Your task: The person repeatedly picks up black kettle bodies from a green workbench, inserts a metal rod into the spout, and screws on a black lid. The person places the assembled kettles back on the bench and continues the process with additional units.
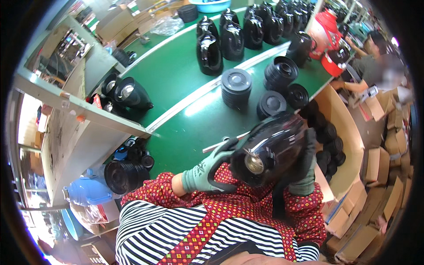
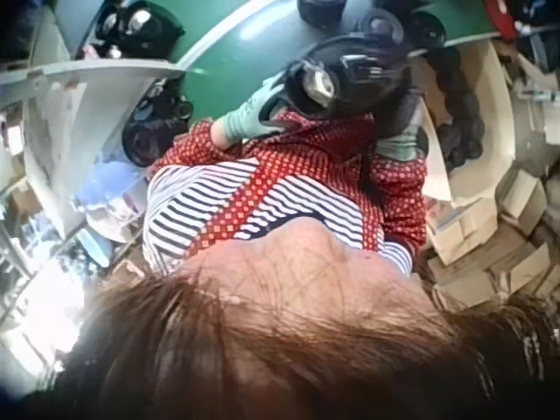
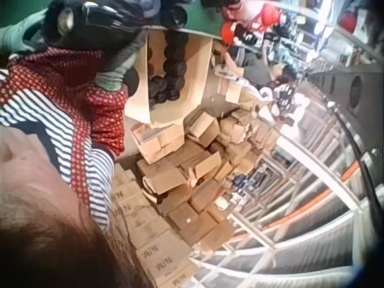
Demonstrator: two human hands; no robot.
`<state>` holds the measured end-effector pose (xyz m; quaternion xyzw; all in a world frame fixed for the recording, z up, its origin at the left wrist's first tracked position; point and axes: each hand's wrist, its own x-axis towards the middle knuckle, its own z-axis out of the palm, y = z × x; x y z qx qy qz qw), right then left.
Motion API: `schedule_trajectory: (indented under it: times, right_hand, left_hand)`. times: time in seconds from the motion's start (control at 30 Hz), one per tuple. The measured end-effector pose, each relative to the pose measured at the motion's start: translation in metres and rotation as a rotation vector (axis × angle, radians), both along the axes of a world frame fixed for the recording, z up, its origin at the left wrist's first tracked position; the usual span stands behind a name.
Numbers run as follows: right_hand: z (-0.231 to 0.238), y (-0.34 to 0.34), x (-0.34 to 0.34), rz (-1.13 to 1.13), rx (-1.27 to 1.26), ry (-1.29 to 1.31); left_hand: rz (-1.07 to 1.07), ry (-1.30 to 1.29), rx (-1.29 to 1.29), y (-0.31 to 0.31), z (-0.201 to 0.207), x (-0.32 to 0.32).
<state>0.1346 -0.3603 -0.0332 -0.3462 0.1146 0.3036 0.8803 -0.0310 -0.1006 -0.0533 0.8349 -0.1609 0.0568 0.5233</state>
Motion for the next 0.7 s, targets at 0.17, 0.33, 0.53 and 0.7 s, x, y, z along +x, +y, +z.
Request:
schedule_trajectory:
  times: [0.17, 0.33, 0.53, 0.7]
  right_hand:
    - [-0.051, 0.062, -0.016, 0.234, -0.367, -0.425]
    - [-0.087, 0.063, -0.031, 0.197, -0.775, -1.172]
    - [-0.107, 0.041, -0.035, 0.219, -1.038, -1.577]
    - [-0.112, 0.043, -0.027, 0.207, -1.007, -1.612]
  left_hand:
    - [0.372, 0.266, -0.555, 0.041, -0.003, -0.035]
    - [0.763, 0.087, -0.383, 0.150, -0.044, 0.023]
    - [1.110, -0.048, -0.164, 0.301, -0.094, 0.198]
    - [1.173, 0.111, -0.356, 0.376, -0.133, 0.314]
